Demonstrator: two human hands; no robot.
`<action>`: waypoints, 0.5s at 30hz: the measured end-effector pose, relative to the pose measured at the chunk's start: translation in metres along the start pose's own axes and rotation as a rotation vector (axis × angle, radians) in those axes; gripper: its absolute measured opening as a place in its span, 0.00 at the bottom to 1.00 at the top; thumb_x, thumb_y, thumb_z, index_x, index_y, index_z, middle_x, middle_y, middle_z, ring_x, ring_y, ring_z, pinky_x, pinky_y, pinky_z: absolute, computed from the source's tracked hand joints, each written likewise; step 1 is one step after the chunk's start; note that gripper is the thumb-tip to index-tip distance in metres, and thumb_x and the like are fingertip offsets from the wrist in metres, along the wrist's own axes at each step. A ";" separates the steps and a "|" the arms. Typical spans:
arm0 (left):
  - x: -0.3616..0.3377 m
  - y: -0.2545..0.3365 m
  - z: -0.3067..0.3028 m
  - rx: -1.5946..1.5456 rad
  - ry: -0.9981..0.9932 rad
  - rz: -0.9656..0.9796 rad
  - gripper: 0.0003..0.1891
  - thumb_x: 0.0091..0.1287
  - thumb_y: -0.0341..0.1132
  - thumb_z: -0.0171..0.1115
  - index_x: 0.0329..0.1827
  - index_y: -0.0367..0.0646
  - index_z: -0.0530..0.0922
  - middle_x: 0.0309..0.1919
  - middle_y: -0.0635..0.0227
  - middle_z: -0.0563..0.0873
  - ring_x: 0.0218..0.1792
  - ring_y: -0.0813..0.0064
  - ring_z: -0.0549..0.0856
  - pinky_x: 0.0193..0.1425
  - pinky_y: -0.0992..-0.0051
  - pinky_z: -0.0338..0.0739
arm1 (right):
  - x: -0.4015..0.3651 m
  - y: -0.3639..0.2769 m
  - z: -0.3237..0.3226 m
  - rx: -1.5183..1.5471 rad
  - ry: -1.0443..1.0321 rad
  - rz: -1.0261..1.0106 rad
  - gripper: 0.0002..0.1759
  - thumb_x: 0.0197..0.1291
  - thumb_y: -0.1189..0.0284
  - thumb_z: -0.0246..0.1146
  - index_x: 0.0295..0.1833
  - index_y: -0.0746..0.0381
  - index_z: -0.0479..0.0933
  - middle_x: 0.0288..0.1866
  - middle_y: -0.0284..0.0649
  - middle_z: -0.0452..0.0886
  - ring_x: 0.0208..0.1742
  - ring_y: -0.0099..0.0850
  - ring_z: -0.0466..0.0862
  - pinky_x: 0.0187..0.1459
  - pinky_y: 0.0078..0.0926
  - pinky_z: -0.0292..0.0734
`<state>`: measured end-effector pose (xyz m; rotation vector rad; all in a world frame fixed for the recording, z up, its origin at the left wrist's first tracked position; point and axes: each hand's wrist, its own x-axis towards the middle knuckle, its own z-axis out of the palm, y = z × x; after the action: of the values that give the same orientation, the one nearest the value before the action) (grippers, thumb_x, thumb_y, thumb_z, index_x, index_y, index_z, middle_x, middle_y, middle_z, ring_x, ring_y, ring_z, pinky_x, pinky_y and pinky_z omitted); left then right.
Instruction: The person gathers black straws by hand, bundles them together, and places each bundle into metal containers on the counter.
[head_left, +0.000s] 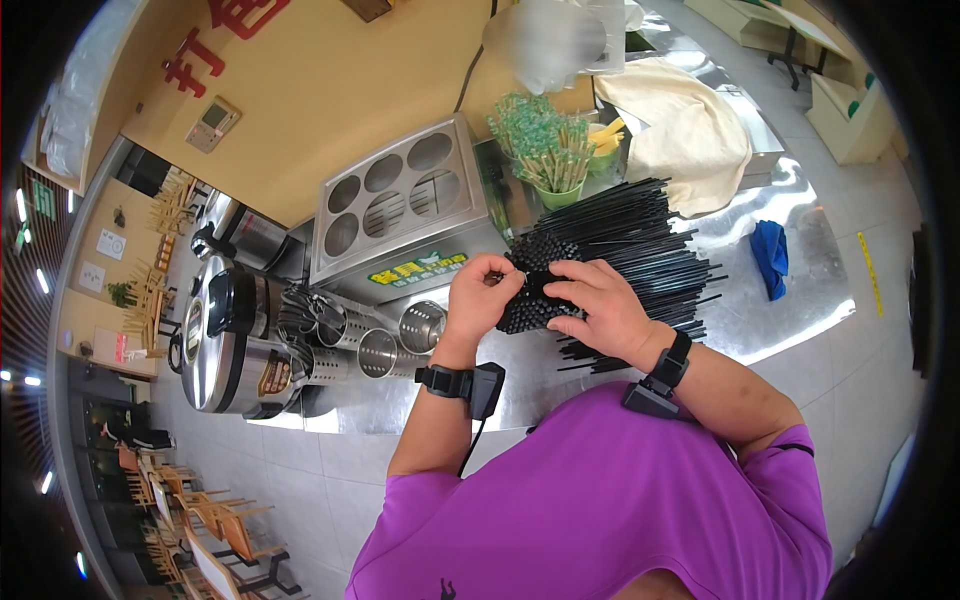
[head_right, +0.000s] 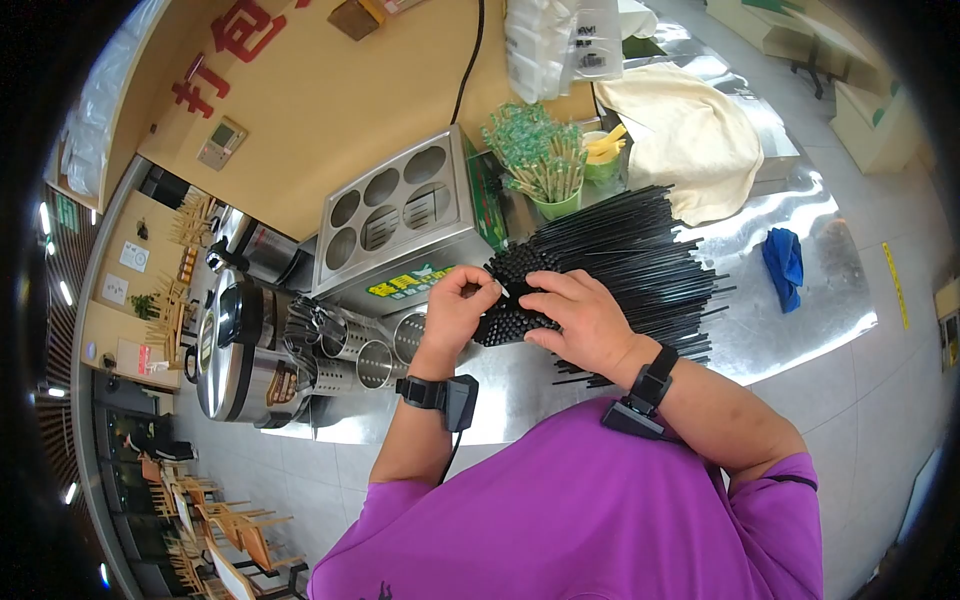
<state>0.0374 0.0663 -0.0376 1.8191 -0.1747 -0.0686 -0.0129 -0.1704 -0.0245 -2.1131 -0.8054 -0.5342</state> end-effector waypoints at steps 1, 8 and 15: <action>0.000 0.002 0.002 -0.029 0.011 0.004 0.05 0.66 0.27 0.70 0.42 0.37 0.85 0.40 0.72 0.87 0.39 0.83 0.83 0.45 0.79 0.79 | 0.000 0.000 0.000 0.002 0.000 0.001 0.28 0.43 0.68 0.81 0.54 0.57 0.83 0.63 0.40 0.80 0.53 0.43 0.80 0.57 0.38 0.79; -0.002 0.012 0.008 0.176 0.035 0.198 0.12 0.65 0.27 0.67 0.51 0.39 0.86 0.37 0.65 0.89 0.39 0.73 0.87 0.46 0.73 0.81 | -0.001 0.001 0.001 0.008 0.016 -0.010 0.28 0.43 0.68 0.81 0.54 0.57 0.83 0.63 0.40 0.80 0.53 0.44 0.80 0.57 0.39 0.79; -0.014 0.038 0.008 0.505 -0.037 0.421 0.15 0.63 0.34 0.71 0.52 0.42 0.87 0.39 0.59 0.87 0.43 0.55 0.86 0.50 0.65 0.81 | -0.001 0.001 0.000 -0.002 0.011 -0.005 0.29 0.43 0.68 0.80 0.55 0.57 0.83 0.64 0.40 0.80 0.53 0.44 0.80 0.57 0.39 0.79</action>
<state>0.0196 0.0516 -0.0031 2.2422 -0.6443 0.2610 -0.0132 -0.1711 -0.0255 -2.1084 -0.8039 -0.5488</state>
